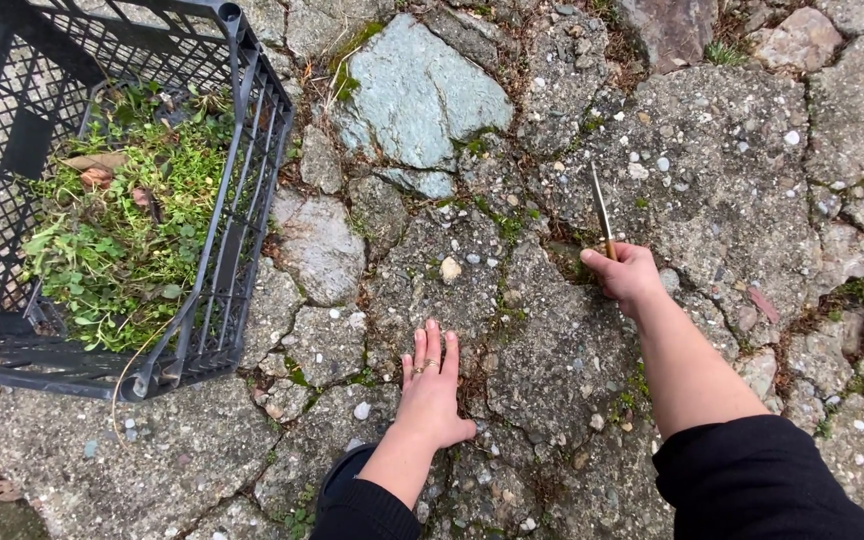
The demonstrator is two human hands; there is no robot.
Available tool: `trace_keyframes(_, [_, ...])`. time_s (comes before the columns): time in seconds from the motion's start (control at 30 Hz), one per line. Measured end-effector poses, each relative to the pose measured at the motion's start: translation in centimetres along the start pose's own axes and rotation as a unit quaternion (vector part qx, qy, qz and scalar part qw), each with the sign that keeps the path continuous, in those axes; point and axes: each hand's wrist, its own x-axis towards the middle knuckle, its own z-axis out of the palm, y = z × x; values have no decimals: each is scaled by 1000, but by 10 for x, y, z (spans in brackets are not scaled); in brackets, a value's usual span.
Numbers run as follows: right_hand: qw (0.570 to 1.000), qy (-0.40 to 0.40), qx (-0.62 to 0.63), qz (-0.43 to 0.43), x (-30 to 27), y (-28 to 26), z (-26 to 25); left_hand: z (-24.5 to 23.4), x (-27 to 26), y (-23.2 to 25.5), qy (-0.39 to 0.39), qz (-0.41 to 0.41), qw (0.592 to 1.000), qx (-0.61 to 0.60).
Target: The person removes weeds and small plants from cracks in concrete and between stones by hand and using a knife, placing the debris into a black plastic crate.
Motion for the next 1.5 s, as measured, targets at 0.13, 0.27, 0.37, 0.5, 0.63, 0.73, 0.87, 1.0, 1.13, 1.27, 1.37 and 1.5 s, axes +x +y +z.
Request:
trace_keyframes(0.13, [977,9,-211,41,-20,-30,25,-4,-4,3,-8,-3,1000,-5])
trace_keyframes(0.27, [932,31,-355,69,-2,-30,37,-5,-5,3,-13,-5,1000,0])
trace_keyframes(0.37, [911,44,-403,71,13,-28,36,-8,-7,5,-17,-6,1000,-2])
trace_keyframes(0.5, [909,31,-401,106,23,-28,45,-8,-8,5,-19,-6,1000,-5])
trace_keyframes(0.63, [940,18,-321,116,-5,-41,48,-6,-7,1,-12,3,1000,-11])
trace_keyframes(0.73, [968,10,-222,114,-14,-42,41,-10,-9,3,-14,2,1000,-22])
trace_keyframes(0.87, [991,31,-45,122,-5,-26,24,-10,-11,4,-22,-3,999,-26])
trace_keyframes(1.0, [992,49,52,106,-34,-39,14,-11,-12,4,-22,0,1000,-22])
trace_keyframes(1.13, [992,35,117,29,-20,-22,-1,-4,-6,-2,-21,-1,999,-28])
trace_keyframes(1.27, [975,69,157,-143,-63,-52,3,17,18,-19,50,40,998,-19])
trace_keyframes(1.37, [975,55,126,-176,-127,-82,10,31,60,-35,71,47,996,-25])
trace_keyframes(1.5, [975,-6,132,-179,-169,-105,30,-37,20,-7,171,145,947,-230])
